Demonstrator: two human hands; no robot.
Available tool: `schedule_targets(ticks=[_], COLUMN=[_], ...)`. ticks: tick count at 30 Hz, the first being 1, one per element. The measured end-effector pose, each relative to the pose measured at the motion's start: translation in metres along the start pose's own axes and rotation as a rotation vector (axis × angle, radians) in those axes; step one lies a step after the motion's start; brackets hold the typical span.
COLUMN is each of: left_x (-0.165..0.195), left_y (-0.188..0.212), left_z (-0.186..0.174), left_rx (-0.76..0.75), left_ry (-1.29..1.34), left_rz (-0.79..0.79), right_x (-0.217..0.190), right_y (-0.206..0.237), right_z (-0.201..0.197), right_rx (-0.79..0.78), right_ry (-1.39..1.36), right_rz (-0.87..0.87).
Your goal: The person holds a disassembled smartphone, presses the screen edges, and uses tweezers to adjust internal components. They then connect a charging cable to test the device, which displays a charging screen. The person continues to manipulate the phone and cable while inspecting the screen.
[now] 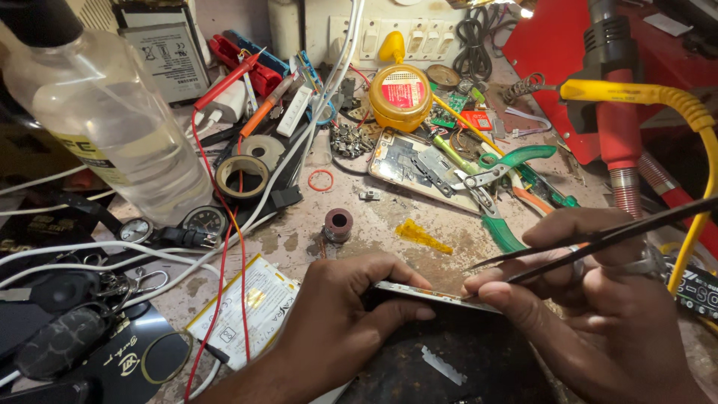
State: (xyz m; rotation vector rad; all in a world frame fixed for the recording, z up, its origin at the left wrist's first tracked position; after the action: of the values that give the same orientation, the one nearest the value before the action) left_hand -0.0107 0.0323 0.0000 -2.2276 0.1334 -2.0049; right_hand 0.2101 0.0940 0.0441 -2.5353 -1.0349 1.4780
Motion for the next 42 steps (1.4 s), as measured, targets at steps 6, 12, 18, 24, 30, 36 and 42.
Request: schedule_targets(ticks=[6, 12, 18, 24, 30, 36, 42], left_x=[-0.002, -0.002, -0.001, 0.0, 0.002, 0.002, 0.004], left_y=[-0.001, -0.002, -0.002, -0.004, -0.005, -0.005, -0.006], left_z=[0.001, 0.001, 0.002, 0.001, 0.001, 0.001, 0.001], left_rx=[0.009, 0.023, 0.021, 0.014, 0.014, 0.014, 0.015], left_ry=[-0.004, -0.008, -0.003, -0.01, -0.001, 0.003, -0.009], left_rz=[0.031, 0.072, 0.056, -0.028, -0.05, -0.053, -0.037], right_x=[0.003, 0.005, 0.005, 0.014, 0.02, 0.018, 0.018], right_y=[-0.002, -0.005, -0.006, -0.011, -0.016, -0.018, -0.018], right_z=[-0.001, -0.001, -0.002, -0.004, -0.008, -0.006, -0.006], right_rx=[-0.044, -0.028, -0.063, -0.063, -0.071, -0.097, -0.1], right_ry=[-0.066, -0.021, -0.021, -0.048, 0.086, 0.001, 0.013], right_rz=[-0.019, 0.025, -0.06, 0.02, 0.111, 0.068, 0.046])
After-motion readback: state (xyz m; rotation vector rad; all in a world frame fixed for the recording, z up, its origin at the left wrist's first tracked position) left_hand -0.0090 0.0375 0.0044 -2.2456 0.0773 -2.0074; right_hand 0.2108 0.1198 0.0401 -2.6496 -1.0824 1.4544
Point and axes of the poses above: each hand's wrist, its own y-axis away from the middle knuckle, its own z-axis out of the palm, x = y × z, the point moved 3 cm from there along -y, towards the middle knuckle, and after that the axes turned 6 degrees about y, right-handed, at the moved point
